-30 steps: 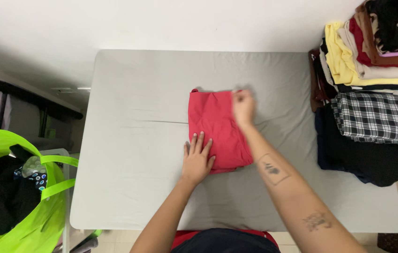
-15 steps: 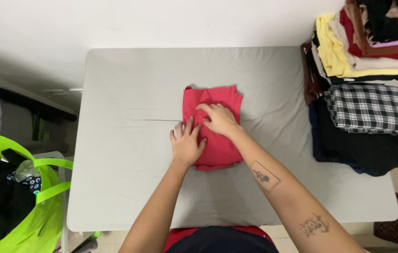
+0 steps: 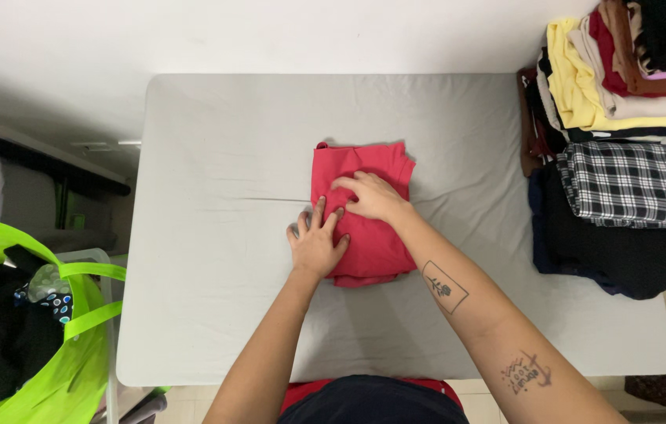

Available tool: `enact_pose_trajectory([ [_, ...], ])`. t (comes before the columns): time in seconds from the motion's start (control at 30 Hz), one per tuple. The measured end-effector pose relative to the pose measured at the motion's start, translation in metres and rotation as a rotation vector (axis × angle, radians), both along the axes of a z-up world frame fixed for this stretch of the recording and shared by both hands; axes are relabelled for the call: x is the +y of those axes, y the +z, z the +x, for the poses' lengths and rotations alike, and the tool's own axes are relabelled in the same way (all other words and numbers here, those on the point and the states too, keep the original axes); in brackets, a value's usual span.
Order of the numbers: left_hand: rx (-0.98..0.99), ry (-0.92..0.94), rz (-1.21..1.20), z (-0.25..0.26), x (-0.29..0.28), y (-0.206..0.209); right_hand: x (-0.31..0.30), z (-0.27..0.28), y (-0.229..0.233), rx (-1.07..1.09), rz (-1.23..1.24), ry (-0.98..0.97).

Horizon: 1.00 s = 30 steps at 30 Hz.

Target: The person folds a plaid skirt, a pink top, and a black garment by hand on a table and places them onto a stack of folded laundry.

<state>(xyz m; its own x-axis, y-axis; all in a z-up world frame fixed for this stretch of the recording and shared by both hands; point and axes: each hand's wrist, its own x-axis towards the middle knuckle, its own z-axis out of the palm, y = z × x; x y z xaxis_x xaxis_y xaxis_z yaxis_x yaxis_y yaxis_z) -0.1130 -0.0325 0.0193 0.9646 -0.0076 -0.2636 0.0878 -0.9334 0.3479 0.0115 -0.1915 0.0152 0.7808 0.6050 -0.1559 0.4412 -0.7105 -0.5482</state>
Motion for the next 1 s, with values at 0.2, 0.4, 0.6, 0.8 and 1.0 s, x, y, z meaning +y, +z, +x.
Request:
enact_pose_trajectory([
  [0.2,-0.017,0.003,-0.009,0.000,0.001,-0.003,-0.006,-0.002,0.000,0.023,0.162,-0.063],
  [0.4,-0.028,-0.002,-0.007,-0.001,0.001,-0.004,-0.001,-0.009,-0.002,-0.065,0.213,-0.170],
  [0.6,-0.027,-0.014,0.006,-0.001,0.002,-0.006,0.019,-0.020,-0.017,-0.384,-0.022,-0.216],
  [0.8,-0.016,-0.032,0.027,-0.001,0.003,-0.003,0.029,-0.020,-0.032,-0.538,-0.131,-0.123],
  [1.0,0.021,-0.026,0.025,-0.001,0.003,-0.002,0.034,-0.011,-0.053,-0.394,-0.073,-0.324],
])
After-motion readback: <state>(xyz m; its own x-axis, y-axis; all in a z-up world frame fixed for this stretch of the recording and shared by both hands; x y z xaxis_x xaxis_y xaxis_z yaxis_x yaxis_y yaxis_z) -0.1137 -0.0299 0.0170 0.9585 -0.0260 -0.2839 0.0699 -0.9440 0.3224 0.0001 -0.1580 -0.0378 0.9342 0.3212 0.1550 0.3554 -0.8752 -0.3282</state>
